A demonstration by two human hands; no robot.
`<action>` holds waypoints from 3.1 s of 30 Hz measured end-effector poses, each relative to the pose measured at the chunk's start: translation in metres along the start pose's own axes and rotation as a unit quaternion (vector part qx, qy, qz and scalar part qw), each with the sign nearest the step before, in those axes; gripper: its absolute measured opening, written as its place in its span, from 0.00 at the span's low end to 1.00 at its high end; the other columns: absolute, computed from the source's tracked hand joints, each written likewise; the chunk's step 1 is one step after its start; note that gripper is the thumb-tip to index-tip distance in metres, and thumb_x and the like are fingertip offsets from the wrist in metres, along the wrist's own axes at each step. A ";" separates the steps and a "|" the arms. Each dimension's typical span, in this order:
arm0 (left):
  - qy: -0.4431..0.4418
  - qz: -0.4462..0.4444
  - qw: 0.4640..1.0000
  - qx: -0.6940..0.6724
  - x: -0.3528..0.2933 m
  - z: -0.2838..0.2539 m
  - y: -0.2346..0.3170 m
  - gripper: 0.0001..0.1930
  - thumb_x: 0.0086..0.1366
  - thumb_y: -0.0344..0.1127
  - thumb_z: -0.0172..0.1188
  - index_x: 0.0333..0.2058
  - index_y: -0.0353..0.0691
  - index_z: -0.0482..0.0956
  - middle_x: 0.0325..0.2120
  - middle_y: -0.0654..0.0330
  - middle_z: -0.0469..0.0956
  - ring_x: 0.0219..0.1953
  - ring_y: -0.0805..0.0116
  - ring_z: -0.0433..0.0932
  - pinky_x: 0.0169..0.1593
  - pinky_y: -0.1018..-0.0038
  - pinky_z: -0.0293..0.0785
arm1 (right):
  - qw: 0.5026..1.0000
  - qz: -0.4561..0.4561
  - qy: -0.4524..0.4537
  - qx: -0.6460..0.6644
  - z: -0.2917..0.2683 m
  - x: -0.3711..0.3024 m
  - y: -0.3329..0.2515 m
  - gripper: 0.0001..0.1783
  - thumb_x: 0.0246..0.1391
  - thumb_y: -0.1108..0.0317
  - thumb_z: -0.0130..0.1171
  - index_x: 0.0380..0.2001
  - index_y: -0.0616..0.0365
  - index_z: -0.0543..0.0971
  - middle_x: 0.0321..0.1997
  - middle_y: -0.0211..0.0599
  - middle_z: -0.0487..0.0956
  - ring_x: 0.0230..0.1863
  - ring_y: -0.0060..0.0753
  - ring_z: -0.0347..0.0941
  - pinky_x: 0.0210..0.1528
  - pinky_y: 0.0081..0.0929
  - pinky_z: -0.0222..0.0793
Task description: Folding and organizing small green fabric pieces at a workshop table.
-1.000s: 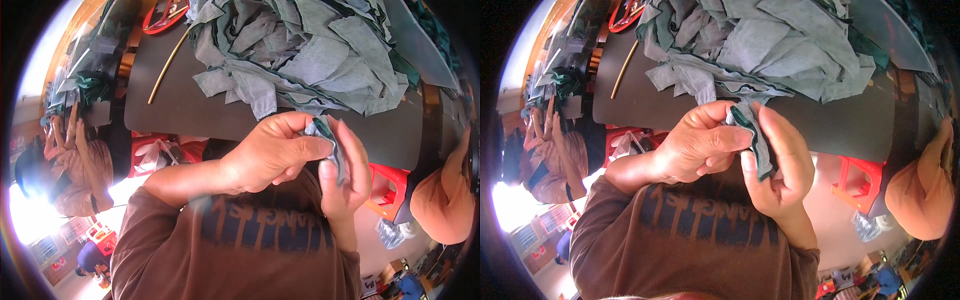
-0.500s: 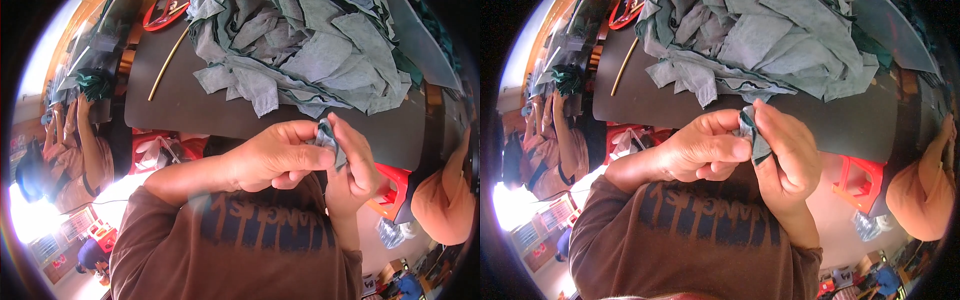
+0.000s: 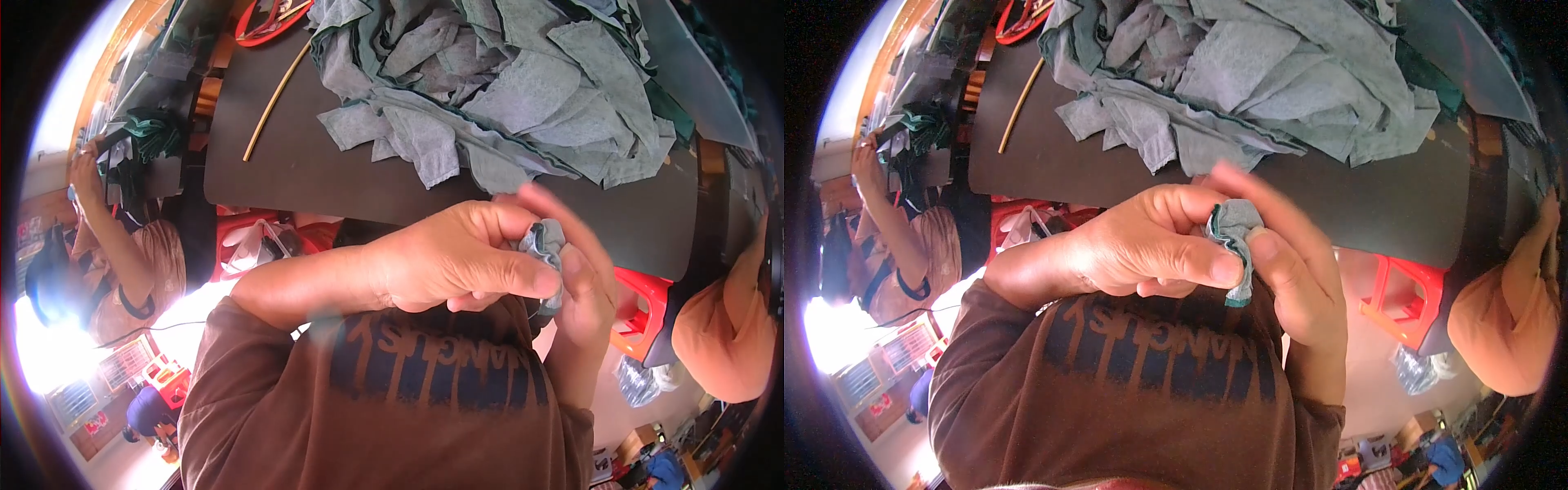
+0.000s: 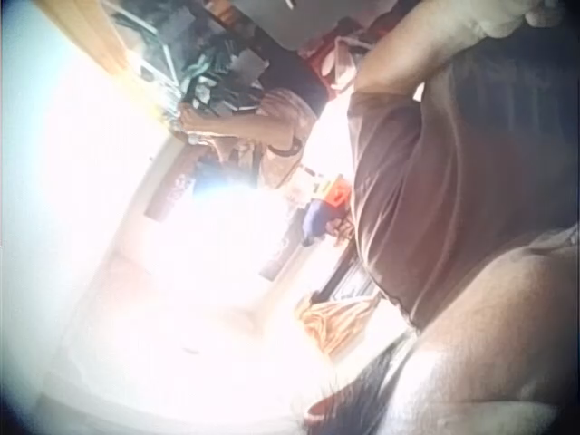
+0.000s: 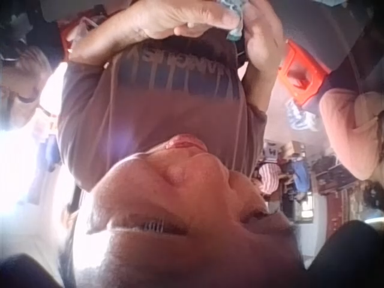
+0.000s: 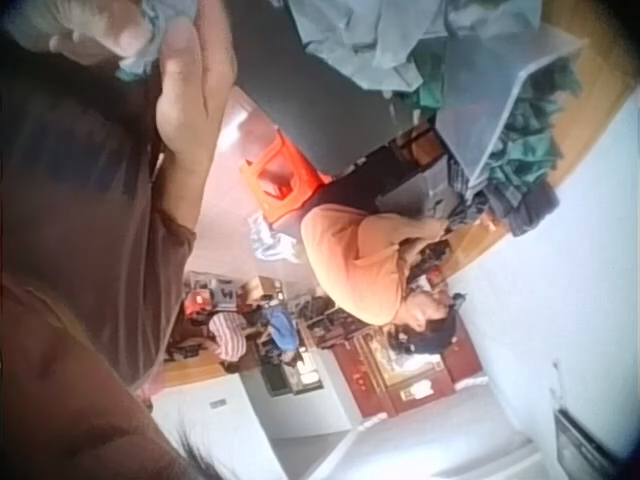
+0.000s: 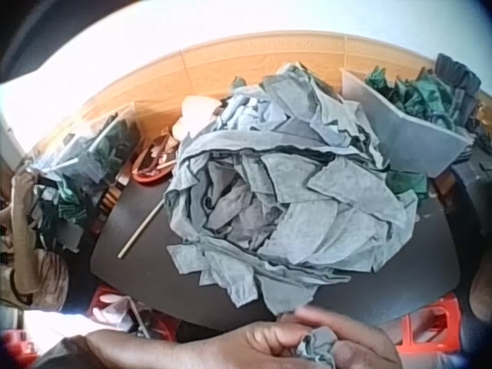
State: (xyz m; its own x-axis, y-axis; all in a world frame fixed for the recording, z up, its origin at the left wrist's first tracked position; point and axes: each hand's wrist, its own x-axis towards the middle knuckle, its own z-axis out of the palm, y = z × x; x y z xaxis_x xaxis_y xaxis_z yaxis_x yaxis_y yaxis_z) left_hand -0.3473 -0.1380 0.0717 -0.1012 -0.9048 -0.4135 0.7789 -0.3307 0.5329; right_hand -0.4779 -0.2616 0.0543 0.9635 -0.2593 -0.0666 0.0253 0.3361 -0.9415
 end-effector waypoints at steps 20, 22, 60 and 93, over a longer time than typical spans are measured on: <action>0.046 0.304 0.901 0.307 0.000 -0.008 -0.003 0.11 0.51 0.23 0.60 0.35 0.33 0.75 0.45 0.58 0.62 0.46 0.72 0.63 0.51 0.75 0.60 | 0.930 -0.265 0.135 -0.214 0.009 0.010 0.016 0.07 0.49 0.71 0.54 0.29 0.65 0.70 0.31 0.42 0.71 0.30 0.28 0.65 0.33 0.21 0.61; 0.057 0.258 0.942 0.208 0.000 -0.004 -0.002 0.09 0.51 0.25 0.59 0.33 0.33 0.75 0.44 0.58 0.63 0.44 0.73 0.65 0.49 0.76 0.61 | 0.923 -0.270 0.137 -0.237 0.009 0.008 0.014 0.07 0.49 0.72 0.54 0.29 0.65 0.70 0.30 0.41 0.71 0.29 0.28 0.64 0.33 0.22 0.60; 0.001 0.230 0.924 0.304 0.000 -0.008 -0.003 0.11 0.52 0.21 0.59 0.37 0.31 0.74 0.44 0.57 0.65 0.45 0.72 0.67 0.49 0.77 0.62 | 0.935 -0.192 0.112 -0.275 0.008 -0.007 0.000 0.14 0.52 0.69 0.52 0.39 0.67 0.75 0.44 0.46 0.70 0.42 0.35 0.66 0.46 0.26 0.61; 0.194 0.559 0.572 0.568 0.028 -0.011 -0.013 0.11 0.46 0.25 0.63 0.30 0.35 0.73 0.23 0.59 0.71 0.23 0.63 0.71 0.26 0.73 0.67 | 0.809 -0.406 0.161 -0.393 0.010 0.002 0.023 0.12 0.51 0.74 0.53 0.39 0.63 0.68 0.34 0.48 0.72 0.28 0.39 0.71 0.33 0.30 0.70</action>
State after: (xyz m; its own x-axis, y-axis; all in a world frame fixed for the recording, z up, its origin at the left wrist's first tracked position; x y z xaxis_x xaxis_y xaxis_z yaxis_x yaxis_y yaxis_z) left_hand -0.3537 -0.1563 0.0453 0.3835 -0.6672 0.6386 -0.7044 0.2359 0.6695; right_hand -0.4726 -0.2453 0.0354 0.5918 -0.3702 0.7160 0.3164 -0.7103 -0.6288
